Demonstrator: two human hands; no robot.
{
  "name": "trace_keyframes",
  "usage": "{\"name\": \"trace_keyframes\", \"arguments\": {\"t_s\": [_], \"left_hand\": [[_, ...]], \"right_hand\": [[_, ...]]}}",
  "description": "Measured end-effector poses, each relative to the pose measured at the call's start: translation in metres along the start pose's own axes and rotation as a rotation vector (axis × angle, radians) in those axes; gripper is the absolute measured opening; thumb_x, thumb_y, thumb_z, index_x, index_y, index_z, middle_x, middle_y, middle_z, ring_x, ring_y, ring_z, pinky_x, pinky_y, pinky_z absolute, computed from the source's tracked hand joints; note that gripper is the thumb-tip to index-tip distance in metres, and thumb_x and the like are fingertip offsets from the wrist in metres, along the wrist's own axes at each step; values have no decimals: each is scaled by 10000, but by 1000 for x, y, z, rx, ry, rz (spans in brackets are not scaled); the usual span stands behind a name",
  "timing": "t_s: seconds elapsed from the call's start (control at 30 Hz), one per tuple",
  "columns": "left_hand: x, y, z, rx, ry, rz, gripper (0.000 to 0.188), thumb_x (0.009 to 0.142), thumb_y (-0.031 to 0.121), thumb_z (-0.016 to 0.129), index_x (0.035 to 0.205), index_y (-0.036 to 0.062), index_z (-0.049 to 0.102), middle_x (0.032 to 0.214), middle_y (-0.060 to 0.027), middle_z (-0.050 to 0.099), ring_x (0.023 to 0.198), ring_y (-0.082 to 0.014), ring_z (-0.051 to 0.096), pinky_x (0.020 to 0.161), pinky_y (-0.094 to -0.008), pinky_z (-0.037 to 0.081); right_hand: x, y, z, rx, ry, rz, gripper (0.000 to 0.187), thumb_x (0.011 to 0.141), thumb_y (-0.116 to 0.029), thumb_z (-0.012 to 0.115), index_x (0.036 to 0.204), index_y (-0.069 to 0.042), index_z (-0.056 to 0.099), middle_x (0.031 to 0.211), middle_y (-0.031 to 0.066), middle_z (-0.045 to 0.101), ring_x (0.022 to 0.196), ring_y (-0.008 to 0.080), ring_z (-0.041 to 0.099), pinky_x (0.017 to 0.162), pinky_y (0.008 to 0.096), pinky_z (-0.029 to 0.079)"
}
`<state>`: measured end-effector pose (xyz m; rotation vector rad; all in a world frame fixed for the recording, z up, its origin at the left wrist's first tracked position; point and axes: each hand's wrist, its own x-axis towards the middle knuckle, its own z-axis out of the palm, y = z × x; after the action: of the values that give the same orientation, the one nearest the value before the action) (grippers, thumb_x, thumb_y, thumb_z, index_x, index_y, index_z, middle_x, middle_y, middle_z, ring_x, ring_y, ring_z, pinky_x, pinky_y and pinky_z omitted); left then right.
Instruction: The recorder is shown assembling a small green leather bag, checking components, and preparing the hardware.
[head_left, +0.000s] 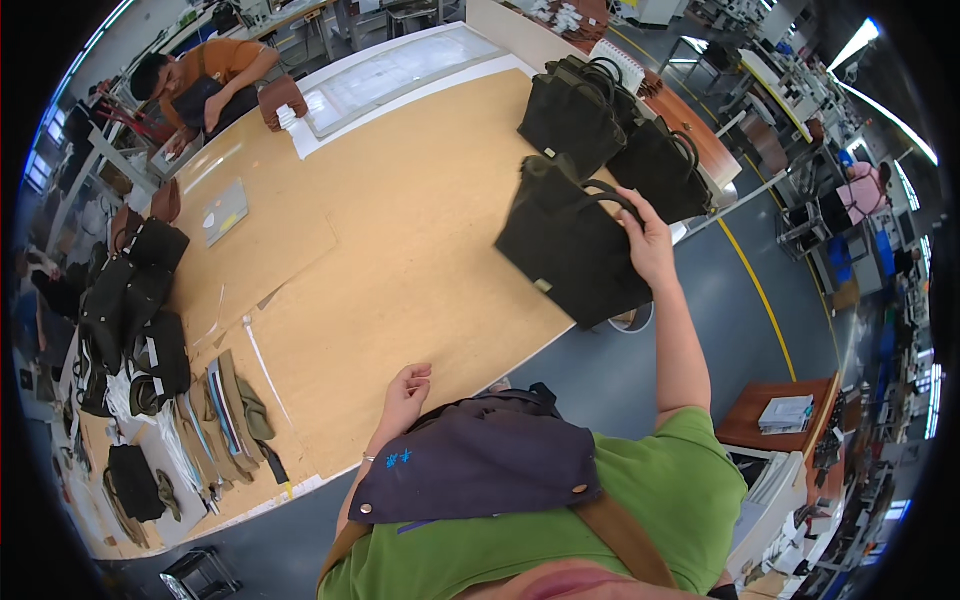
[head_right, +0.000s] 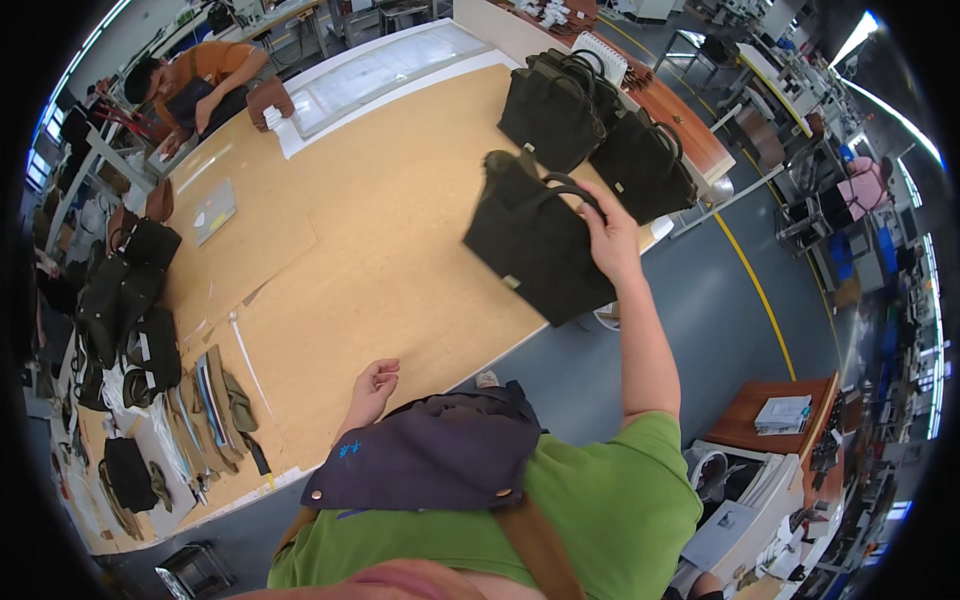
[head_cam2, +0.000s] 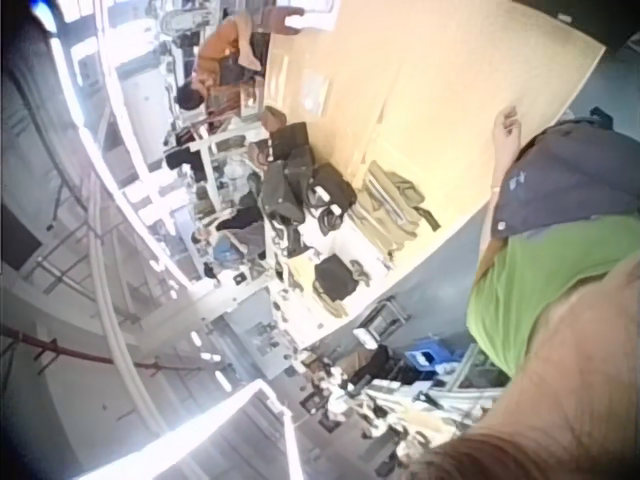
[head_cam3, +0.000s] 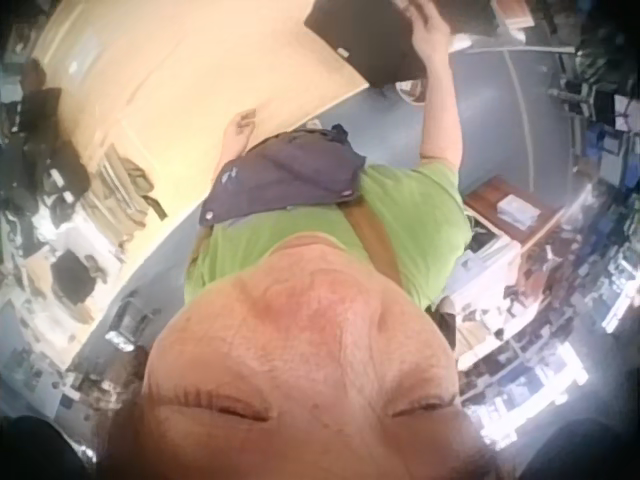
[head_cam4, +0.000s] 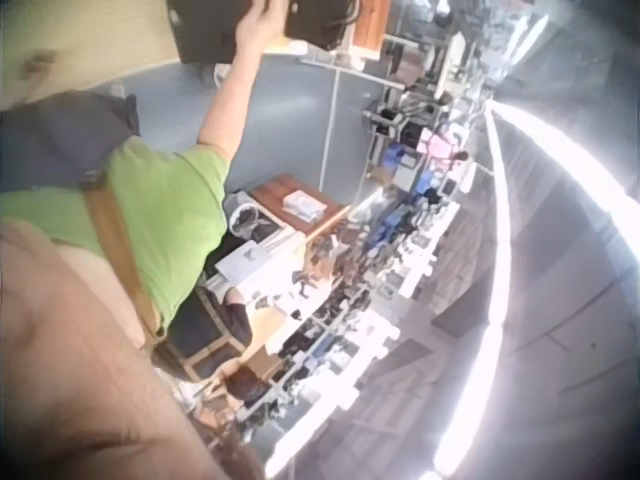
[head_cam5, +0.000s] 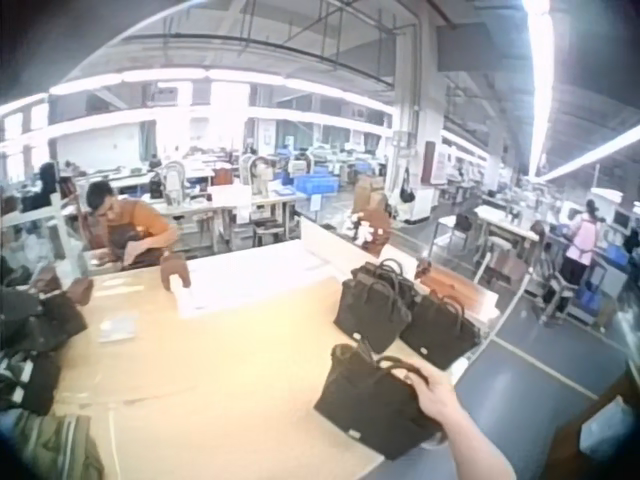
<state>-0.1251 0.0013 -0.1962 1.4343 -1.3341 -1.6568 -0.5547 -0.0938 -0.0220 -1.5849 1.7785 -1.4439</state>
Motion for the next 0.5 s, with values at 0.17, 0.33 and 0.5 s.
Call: {"name": "trace_keyframes", "arguments": {"t_s": [0.17, 0.33, 0.5], "left_hand": [[14, 12, 25, 10, 35, -34, 271, 913, 35, 573, 1179, 1, 613, 1065, -87, 658, 922, -127, 608, 851, -263, 493], [17, 4, 26, 27, 39, -51, 300, 901, 52, 584, 1195, -4, 604, 1108, -88, 651, 1016, -156, 606, 893, -300, 490], [-33, -36, -49, 76, 283, -179, 341, 868, 84, 614, 1199, 2, 603, 1109, -98, 639, 1017, -172, 598, 882, -291, 484]], "right_hand": [[68, 68, -62, -436, 88, -176, 323, 934, -96, 580, 1249, -150, 623, 1092, 180, 668, 987, 331, 655, 860, 350, 499], [111, 198, -125, -918, 53, 37, 731, 844, -213, 693, 1475, -200, 325, 1358, 216, 518, 1183, 434, 533, 966, 503, 449], [121, 131, -74, -1267, 203, 304, 855, 798, -337, 746, 1498, -378, 257, 1512, 119, 295, 1349, 377, 365, 968, 623, 394]]}}
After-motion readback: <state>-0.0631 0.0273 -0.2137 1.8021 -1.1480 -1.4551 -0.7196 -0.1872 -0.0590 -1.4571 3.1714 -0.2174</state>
